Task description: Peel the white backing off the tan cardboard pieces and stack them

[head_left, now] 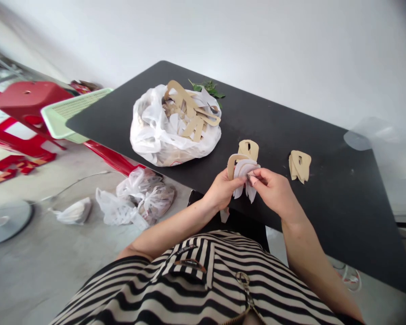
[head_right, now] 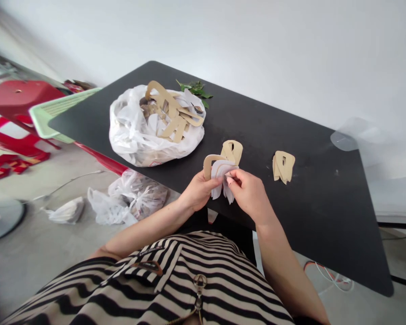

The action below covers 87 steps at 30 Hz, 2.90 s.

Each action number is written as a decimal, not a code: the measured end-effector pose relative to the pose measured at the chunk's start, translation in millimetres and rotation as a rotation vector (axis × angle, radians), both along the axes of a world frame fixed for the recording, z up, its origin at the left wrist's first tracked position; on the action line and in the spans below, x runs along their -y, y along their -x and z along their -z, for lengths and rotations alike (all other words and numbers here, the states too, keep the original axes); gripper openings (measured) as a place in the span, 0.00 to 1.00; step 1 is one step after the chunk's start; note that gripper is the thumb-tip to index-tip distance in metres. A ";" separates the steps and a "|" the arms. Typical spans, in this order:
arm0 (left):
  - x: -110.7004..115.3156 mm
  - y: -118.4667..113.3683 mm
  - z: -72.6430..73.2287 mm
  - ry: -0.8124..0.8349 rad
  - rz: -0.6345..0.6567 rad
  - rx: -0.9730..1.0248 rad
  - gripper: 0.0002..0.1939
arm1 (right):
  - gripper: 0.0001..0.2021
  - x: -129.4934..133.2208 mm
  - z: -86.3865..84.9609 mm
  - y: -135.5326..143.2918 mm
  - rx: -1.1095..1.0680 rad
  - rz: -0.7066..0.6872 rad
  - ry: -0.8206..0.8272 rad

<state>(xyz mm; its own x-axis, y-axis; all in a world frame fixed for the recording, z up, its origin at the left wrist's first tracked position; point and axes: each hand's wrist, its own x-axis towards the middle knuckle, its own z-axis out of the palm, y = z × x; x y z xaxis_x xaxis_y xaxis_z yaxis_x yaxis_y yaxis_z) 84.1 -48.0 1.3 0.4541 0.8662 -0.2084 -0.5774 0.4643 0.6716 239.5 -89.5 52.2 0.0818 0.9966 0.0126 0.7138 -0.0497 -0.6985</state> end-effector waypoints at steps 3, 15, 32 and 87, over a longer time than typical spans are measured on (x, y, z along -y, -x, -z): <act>-6.1 1.8 0.4 0.053 -0.073 -0.012 0.21 | 0.10 2.9 0.0 -3.3 -0.085 0.002 -0.006; -5.2 13.7 -11.3 0.211 -0.052 -0.015 0.23 | 0.13 9.3 6.9 -2.3 -0.088 0.210 -0.232; -26.3 30.2 -10.7 0.350 -0.171 0.015 0.22 | 0.12 -28.6 13.6 -20.3 -0.704 0.182 -0.107; -4.3 29.4 -7.1 -0.014 -0.134 0.038 0.23 | 0.12 -17.2 1.8 35.3 -0.549 -0.005 0.114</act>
<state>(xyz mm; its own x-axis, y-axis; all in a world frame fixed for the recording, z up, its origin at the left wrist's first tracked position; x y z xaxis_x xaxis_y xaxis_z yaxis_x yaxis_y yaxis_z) 54.8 -43.7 8.3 0.3420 0.9222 -0.1807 -0.6588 0.3724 0.6537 204.3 -72.4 50.4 0.0410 0.9895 -0.1388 0.2471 -0.1446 -0.9581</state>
